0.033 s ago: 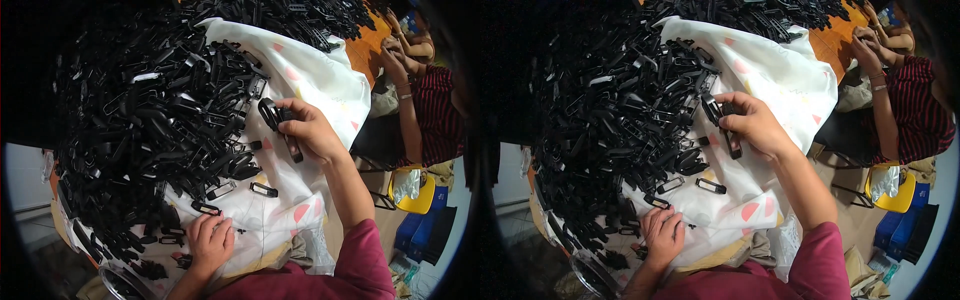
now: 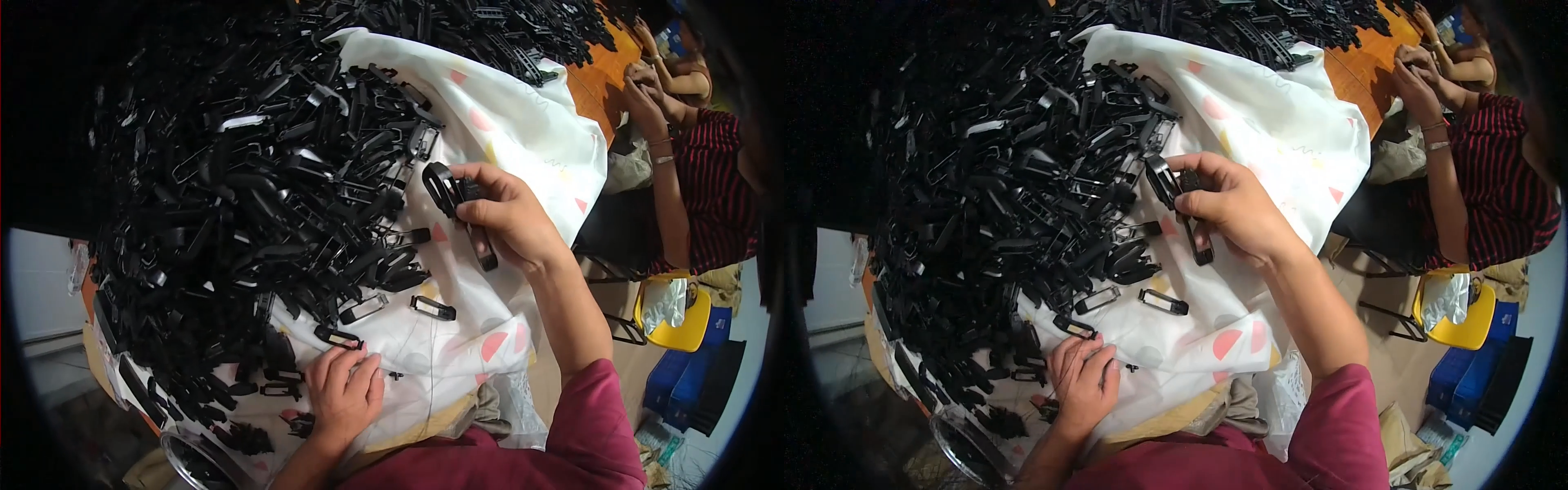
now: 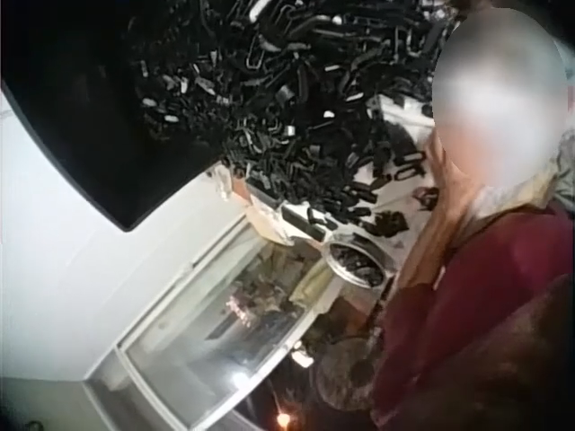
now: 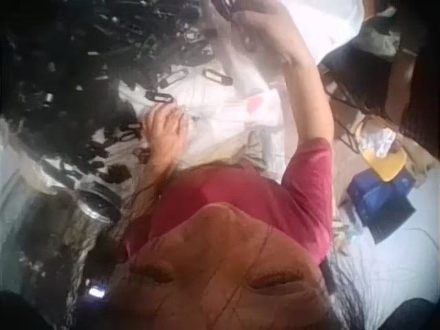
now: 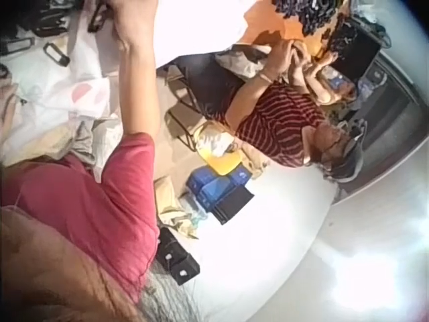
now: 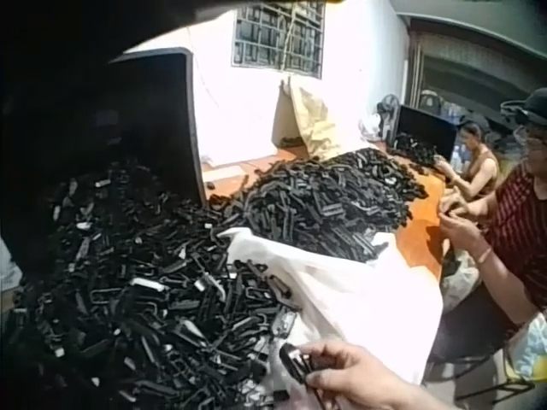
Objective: Sorting and inspecting small black plastic clips from a bulk pile into a metal bowl.
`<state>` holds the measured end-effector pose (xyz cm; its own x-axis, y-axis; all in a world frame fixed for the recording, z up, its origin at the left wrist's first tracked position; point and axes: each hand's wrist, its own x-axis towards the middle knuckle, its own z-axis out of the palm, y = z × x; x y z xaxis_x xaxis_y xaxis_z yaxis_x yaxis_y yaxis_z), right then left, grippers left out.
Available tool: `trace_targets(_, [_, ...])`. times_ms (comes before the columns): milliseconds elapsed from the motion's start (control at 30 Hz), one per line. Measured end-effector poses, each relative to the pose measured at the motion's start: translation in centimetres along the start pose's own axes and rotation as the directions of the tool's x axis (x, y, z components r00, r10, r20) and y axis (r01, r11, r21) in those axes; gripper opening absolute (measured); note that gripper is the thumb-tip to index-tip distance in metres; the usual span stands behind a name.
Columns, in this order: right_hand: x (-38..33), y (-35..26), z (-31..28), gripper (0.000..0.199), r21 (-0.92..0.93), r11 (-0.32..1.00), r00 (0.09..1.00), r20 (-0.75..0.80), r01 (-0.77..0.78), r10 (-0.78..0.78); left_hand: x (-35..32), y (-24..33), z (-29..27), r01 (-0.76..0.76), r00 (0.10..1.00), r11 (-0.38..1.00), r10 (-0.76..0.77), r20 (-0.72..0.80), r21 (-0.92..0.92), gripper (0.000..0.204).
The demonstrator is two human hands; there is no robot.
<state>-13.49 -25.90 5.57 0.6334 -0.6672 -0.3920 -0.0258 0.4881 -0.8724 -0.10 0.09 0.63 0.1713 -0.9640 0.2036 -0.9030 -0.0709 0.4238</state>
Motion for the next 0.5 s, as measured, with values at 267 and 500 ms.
trace_targets(267, [-4.5, 2.2, 4.2, 0.042, -0.646, 0.736, 0.978, 0.164, 0.205, -0.129, 0.0, -0.1, 0.4, 0.022, 0.999, 0.997, -0.025, -0.042, -0.071, 0.024])
trace_targets(500, [-7.3, 7.0, 5.4, 0.048, -0.841, 0.494, 0.964, 0.110, 0.219, -0.240, -0.5, -0.2, 0.6, -0.042, 0.988, 0.994, 0.027, -0.153, -0.098, 0.024])
